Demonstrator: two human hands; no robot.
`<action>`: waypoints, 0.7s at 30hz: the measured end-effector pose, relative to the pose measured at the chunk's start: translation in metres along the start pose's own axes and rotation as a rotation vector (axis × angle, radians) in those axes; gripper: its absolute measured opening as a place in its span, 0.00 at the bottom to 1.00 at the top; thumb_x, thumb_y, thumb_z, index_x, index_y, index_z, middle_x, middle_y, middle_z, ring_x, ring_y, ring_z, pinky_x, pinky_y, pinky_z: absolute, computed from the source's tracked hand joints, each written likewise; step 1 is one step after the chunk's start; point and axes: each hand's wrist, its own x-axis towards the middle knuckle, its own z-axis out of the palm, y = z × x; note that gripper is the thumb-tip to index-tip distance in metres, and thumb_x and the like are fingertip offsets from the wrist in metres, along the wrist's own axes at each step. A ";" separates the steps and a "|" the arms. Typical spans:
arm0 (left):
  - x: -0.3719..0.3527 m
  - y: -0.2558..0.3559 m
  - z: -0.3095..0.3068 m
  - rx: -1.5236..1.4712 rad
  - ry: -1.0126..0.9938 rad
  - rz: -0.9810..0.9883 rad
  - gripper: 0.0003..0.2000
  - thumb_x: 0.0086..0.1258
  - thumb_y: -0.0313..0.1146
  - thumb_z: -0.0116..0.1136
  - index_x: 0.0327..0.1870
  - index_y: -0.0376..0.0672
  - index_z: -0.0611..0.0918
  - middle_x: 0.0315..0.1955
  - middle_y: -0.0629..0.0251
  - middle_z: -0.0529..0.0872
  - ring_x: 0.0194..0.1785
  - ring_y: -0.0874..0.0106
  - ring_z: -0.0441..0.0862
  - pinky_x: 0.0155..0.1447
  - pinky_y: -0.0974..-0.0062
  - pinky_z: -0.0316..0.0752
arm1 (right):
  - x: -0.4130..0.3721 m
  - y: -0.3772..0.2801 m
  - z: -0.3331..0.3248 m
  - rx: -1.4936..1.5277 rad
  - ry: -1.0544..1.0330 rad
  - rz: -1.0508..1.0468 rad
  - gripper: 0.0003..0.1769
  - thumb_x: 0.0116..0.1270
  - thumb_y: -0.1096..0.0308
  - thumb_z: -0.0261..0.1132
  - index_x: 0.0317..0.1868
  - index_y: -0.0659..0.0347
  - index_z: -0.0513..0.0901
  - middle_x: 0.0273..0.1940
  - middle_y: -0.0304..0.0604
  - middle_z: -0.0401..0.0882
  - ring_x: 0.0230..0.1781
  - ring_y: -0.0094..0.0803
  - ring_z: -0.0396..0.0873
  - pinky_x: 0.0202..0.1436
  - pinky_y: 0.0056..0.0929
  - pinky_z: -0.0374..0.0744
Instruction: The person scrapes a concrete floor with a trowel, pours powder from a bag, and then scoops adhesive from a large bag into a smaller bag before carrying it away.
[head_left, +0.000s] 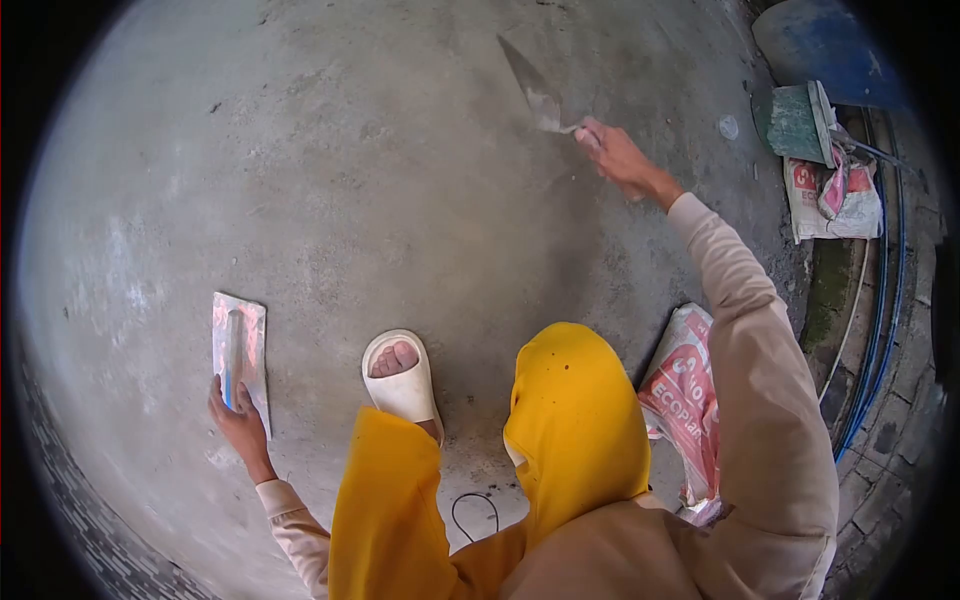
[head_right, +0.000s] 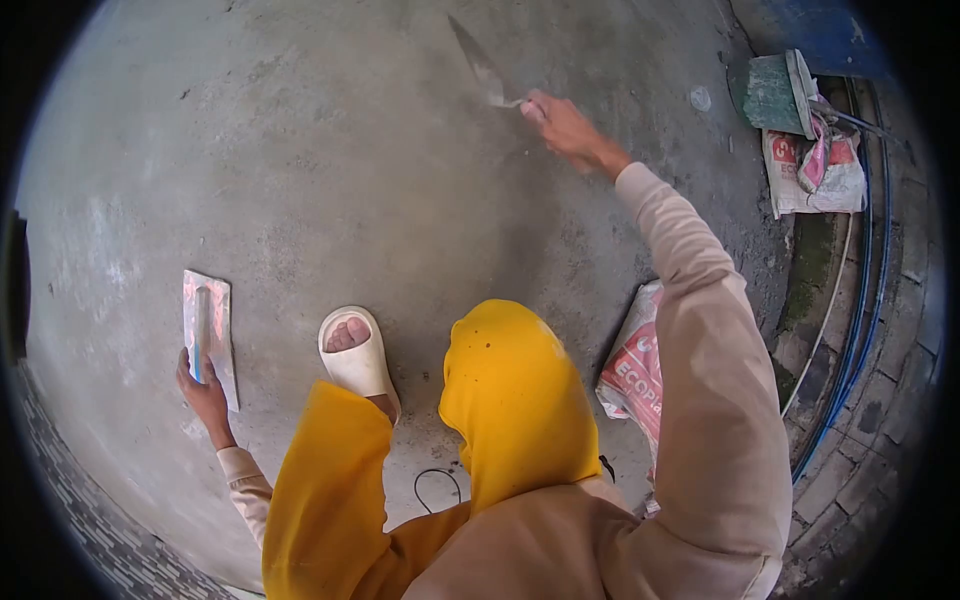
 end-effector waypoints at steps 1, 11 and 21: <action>0.001 0.004 -0.001 -0.018 -0.016 -0.018 0.20 0.64 0.31 0.55 0.56 0.34 0.70 0.51 0.48 0.73 0.56 0.51 0.69 0.58 0.60 0.64 | -0.046 -0.034 0.025 -0.006 -0.142 0.052 0.23 0.70 0.50 0.45 0.47 0.63 0.70 0.26 0.52 0.73 0.22 0.41 0.72 0.31 0.38 0.72; 0.014 -0.063 0.017 0.072 -0.231 0.088 0.24 0.63 0.28 0.54 0.61 0.37 0.66 0.54 0.46 0.71 0.57 0.50 0.68 0.58 0.60 0.65 | -0.110 0.121 0.017 -0.211 -0.226 -0.244 0.16 0.70 0.56 0.46 0.40 0.62 0.70 0.29 0.60 0.73 0.31 0.60 0.72 0.34 0.46 0.70; 0.013 0.012 0.038 -0.011 -0.186 0.141 0.14 0.60 0.24 0.53 0.49 0.36 0.76 0.36 0.51 0.76 0.41 0.53 0.74 0.45 0.63 0.70 | -0.077 0.021 0.045 -0.115 -0.144 -0.248 0.21 0.70 0.51 0.43 0.45 0.61 0.70 0.33 0.60 0.74 0.36 0.57 0.73 0.42 0.50 0.69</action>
